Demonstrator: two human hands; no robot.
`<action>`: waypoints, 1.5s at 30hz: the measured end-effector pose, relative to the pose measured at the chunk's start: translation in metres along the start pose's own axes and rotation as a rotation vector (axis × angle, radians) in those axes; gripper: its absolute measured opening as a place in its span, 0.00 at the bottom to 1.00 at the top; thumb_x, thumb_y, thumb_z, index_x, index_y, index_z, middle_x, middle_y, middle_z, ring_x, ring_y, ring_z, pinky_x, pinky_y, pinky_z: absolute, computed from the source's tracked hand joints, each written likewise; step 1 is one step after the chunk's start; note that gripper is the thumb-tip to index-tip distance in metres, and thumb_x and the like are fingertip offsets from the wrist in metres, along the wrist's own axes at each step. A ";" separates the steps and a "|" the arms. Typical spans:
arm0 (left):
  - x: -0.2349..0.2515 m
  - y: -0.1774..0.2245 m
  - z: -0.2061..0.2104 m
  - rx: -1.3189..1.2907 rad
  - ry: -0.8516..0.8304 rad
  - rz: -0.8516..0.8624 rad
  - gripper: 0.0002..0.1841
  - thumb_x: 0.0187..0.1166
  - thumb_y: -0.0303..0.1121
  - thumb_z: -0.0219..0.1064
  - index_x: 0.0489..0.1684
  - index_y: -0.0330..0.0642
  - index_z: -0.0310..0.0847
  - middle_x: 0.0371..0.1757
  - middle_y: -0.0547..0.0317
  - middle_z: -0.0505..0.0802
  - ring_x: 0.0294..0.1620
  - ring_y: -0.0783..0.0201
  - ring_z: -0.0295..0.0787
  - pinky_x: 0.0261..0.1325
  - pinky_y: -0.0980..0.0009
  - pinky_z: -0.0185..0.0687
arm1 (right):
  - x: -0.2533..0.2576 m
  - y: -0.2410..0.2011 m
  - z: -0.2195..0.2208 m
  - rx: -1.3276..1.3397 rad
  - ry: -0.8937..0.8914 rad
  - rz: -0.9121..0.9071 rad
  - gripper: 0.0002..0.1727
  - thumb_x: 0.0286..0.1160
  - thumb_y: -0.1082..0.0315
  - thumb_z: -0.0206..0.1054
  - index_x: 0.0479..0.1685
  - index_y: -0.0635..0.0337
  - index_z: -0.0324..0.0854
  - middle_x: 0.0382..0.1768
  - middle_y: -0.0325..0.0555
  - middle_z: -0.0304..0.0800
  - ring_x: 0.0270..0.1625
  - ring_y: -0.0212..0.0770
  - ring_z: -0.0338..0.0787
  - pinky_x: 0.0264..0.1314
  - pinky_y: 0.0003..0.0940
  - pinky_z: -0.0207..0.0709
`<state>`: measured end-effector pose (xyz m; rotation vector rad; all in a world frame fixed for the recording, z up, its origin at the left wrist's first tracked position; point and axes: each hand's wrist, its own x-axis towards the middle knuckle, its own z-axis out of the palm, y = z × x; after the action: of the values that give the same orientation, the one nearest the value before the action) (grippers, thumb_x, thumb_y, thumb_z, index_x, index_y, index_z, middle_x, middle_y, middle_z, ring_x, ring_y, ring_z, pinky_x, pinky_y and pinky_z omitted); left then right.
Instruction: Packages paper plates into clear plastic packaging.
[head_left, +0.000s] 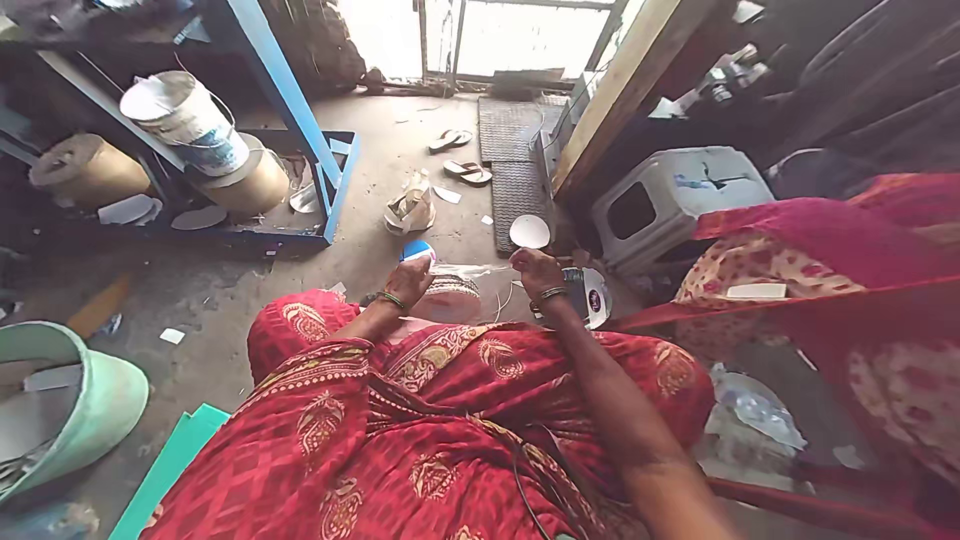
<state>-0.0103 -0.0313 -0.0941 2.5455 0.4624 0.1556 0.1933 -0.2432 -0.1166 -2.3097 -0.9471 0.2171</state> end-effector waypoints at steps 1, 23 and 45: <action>-0.001 0.002 -0.003 -0.042 -0.015 -0.050 0.13 0.84 0.29 0.65 0.52 0.24 0.82 0.42 0.31 0.91 0.47 0.36 0.92 0.56 0.39 0.84 | 0.001 -0.001 0.001 0.004 0.020 -0.007 0.09 0.79 0.76 0.65 0.49 0.65 0.90 0.52 0.61 0.93 0.59 0.63 0.91 0.63 0.67 0.78; 0.005 0.019 -0.013 0.409 -0.734 -0.364 0.30 0.95 0.49 0.46 0.67 0.25 0.78 0.71 0.27 0.83 0.77 0.32 0.77 0.75 0.33 0.69 | -0.002 0.003 0.002 -0.019 -0.110 -0.019 0.10 0.78 0.80 0.64 0.49 0.70 0.89 0.52 0.66 0.90 0.58 0.62 0.90 0.67 0.57 0.79; 0.022 0.009 -0.034 -1.319 -0.078 -0.781 0.16 0.94 0.47 0.50 0.46 0.45 0.75 0.22 0.68 0.75 0.14 0.75 0.66 0.18 0.80 0.67 | -0.014 0.016 0.011 0.882 -0.238 0.091 0.11 0.74 0.78 0.58 0.50 0.66 0.83 0.30 0.35 0.84 0.26 0.27 0.79 0.33 0.27 0.79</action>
<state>0.0057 -0.0135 -0.0599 0.9907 0.8915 0.0315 0.1884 -0.2563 -0.1356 -1.5208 -0.6569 0.7877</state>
